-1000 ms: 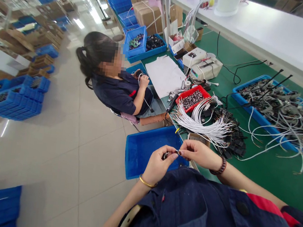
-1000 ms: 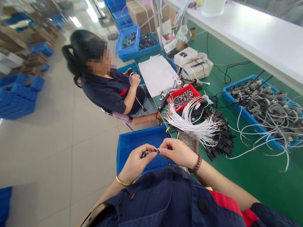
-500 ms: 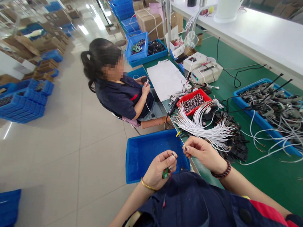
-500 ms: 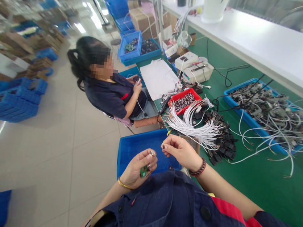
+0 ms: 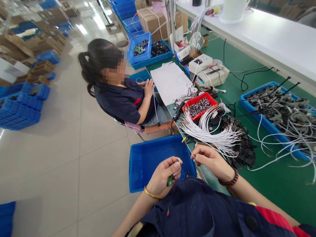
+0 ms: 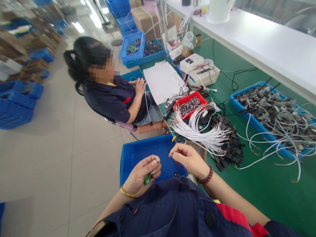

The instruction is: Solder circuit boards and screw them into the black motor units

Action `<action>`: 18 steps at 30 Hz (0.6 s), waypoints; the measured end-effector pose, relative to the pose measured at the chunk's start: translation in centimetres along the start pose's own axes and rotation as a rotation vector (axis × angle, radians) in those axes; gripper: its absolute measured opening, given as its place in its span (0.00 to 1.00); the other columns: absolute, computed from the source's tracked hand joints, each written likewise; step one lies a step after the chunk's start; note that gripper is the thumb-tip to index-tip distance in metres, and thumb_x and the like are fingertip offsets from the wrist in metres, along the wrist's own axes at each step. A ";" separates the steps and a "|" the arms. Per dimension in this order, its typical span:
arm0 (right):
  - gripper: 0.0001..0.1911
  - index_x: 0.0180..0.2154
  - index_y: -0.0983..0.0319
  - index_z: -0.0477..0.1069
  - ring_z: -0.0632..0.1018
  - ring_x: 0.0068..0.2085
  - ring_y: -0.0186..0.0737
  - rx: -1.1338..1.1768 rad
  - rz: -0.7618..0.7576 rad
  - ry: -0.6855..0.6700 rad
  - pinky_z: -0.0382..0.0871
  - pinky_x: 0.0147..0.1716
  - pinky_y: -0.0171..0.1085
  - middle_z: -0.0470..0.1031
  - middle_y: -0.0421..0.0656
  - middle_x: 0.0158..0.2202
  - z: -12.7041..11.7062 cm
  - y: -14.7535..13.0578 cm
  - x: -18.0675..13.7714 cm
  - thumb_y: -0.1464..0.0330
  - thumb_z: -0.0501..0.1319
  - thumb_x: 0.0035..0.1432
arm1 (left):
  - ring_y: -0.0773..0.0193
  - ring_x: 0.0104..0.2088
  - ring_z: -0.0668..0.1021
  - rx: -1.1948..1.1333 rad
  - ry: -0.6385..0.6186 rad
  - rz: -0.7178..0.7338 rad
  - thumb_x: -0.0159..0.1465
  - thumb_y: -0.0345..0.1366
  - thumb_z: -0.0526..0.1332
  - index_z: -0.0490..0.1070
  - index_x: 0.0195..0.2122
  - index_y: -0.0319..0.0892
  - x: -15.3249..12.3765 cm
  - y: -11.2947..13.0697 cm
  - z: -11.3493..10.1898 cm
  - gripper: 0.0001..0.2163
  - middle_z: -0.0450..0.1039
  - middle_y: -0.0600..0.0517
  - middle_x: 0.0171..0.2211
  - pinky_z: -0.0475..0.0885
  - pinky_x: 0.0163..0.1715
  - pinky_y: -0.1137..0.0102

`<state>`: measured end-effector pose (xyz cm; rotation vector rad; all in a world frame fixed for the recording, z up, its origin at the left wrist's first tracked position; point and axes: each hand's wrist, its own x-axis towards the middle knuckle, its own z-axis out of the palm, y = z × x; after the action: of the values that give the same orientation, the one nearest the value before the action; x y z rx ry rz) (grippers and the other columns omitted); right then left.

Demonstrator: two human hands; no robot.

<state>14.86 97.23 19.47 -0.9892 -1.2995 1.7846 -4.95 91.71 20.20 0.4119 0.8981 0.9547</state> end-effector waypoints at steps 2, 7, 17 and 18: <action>0.12 0.32 0.62 0.75 0.71 0.27 0.33 0.050 0.013 -0.024 0.65 0.29 0.35 0.72 0.39 0.26 0.1 -0.2 -0.1 0.59 0.68 0.56 | 0.74 0.21 0.58 -0.009 -0.003 -0.003 0.54 0.42 0.77 0.72 0.34 0.38 0.1 0.0 0.1 0.17 0.58 0.60 0.20 0.50 0.22 0.74; 0.18 0.38 0.60 0.72 0.77 0.28 0.35 0.185 0.038 -0.061 0.72 0.31 0.36 0.78 0.40 0.28 0.3 -0.9 -0.3 0.53 0.69 0.57 | 0.74 0.21 0.58 -0.036 -0.020 -0.025 0.53 0.42 0.77 0.72 0.33 0.38 0.0 0.0 0.2 0.18 0.58 0.60 0.20 0.50 0.22 0.74; 0.11 0.42 0.58 0.65 0.83 0.37 0.38 -0.026 -0.162 0.001 0.77 0.39 0.39 0.83 0.45 0.36 2.0 -2.0 -1.1 0.57 0.60 0.69 | 0.74 0.21 0.57 -0.058 -0.024 -0.028 0.53 0.43 0.78 0.70 0.33 0.39 0.0 -0.1 0.1 0.19 0.58 0.60 0.20 0.50 0.23 0.73; 0.10 0.42 0.58 0.65 0.83 0.40 0.39 -0.068 -0.186 0.016 0.77 0.41 0.41 0.84 0.47 0.39 2.1 -2.0 -1.2 0.59 0.59 0.70 | 0.74 0.21 0.57 -0.059 -0.023 -0.025 0.53 0.43 0.77 0.70 0.33 0.39 0.0 -0.1 0.2 0.19 0.58 0.60 0.20 0.50 0.23 0.73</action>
<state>13.80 95.78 22.05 -0.8864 -1.4021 1.5983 -4.74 91.68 20.17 0.3598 0.8503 0.9492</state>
